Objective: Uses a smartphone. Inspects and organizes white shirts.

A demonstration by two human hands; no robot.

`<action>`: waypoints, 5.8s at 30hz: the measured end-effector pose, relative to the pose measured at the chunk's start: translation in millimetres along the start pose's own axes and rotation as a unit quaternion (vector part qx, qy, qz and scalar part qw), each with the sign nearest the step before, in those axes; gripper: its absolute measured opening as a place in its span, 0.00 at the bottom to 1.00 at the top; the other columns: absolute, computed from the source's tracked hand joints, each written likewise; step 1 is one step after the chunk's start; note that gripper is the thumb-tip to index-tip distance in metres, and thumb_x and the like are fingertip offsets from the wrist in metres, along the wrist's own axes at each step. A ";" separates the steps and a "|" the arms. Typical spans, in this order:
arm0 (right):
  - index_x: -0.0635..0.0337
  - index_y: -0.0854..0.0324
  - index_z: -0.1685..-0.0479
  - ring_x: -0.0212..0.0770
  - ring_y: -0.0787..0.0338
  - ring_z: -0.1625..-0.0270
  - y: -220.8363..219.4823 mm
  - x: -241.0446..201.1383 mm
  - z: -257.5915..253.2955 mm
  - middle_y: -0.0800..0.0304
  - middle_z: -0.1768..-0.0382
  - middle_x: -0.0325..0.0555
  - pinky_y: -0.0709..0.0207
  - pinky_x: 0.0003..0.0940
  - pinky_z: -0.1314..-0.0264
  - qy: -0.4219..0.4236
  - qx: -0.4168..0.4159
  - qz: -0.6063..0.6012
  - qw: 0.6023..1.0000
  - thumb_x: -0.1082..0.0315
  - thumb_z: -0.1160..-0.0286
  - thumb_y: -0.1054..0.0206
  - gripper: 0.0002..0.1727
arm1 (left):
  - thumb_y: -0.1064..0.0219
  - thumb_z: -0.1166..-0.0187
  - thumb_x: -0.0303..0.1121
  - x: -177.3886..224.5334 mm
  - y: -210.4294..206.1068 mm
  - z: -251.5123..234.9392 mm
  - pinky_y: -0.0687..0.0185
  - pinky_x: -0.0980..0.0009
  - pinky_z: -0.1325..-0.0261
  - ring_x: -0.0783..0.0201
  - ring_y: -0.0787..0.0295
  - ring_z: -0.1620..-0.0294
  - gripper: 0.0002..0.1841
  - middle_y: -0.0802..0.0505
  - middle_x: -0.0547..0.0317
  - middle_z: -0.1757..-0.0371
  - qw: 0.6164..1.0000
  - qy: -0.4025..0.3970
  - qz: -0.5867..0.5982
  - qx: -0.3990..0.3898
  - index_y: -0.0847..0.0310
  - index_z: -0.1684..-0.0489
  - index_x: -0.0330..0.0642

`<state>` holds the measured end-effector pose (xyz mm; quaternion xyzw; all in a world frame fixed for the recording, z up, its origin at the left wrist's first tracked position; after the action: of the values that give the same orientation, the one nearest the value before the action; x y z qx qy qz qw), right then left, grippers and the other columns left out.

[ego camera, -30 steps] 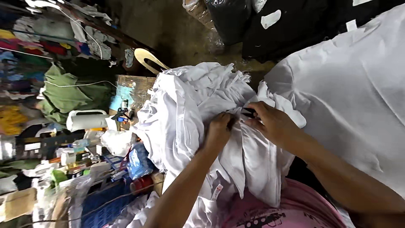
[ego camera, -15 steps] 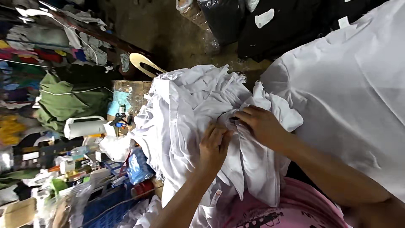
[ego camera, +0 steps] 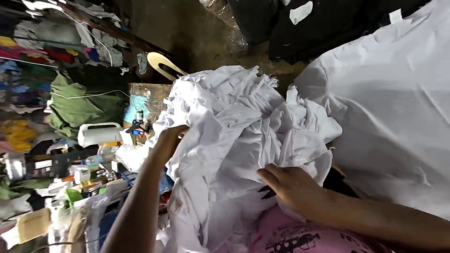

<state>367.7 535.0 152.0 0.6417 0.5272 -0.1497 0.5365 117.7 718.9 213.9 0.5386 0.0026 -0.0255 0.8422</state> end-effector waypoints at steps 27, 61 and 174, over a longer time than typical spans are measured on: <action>0.55 0.17 0.31 0.50 0.07 0.72 22.4 25.0 14.3 0.07 0.46 0.52 0.17 0.47 0.78 0.007 -0.065 -0.100 0.993 0.64 0.35 0.25 0.27 | 0.33 0.24 0.26 180.9 -120.8 48.2 0.19 0.69 0.51 0.66 0.16 0.57 0.28 0.13 0.46 0.49 0.947 -0.069 0.262 -0.175 0.35 0.26 0.26; 0.68 0.20 0.33 0.65 0.08 0.52 19.1 85.5 10.8 0.10 0.47 0.65 0.18 0.67 0.50 -0.225 -0.150 -0.157 0.950 0.57 0.24 0.27 0.27 | 0.47 0.08 0.45 173.5 -73.4 79.4 0.14 0.79 0.51 0.79 0.11 0.61 0.26 0.07 0.59 0.64 0.903 -0.260 0.341 0.028 0.12 0.66 0.32; 0.66 0.12 0.51 0.55 0.06 0.63 21.1 70.2 -23.1 0.09 0.64 0.55 0.12 0.46 0.63 -0.064 0.071 0.018 0.995 0.67 0.17 0.38 0.12 | 0.22 0.32 0.30 172.9 -70.5 77.5 0.23 0.86 0.44 0.76 0.19 0.50 0.04 0.15 0.53 0.53 0.881 -0.221 0.317 0.274 0.06 0.72 0.40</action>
<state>404.8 593.5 118.7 0.6768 0.4683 -0.2179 0.5245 285.3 612.1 176.9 0.7006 -0.3616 0.1245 0.6024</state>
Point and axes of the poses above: each hand's wrist, its own z-axis away from the middle knuckle, its own y-axis out of the back of the hand, x = y × z, the point moved 10 cm from there along -z, towards the middle knuckle
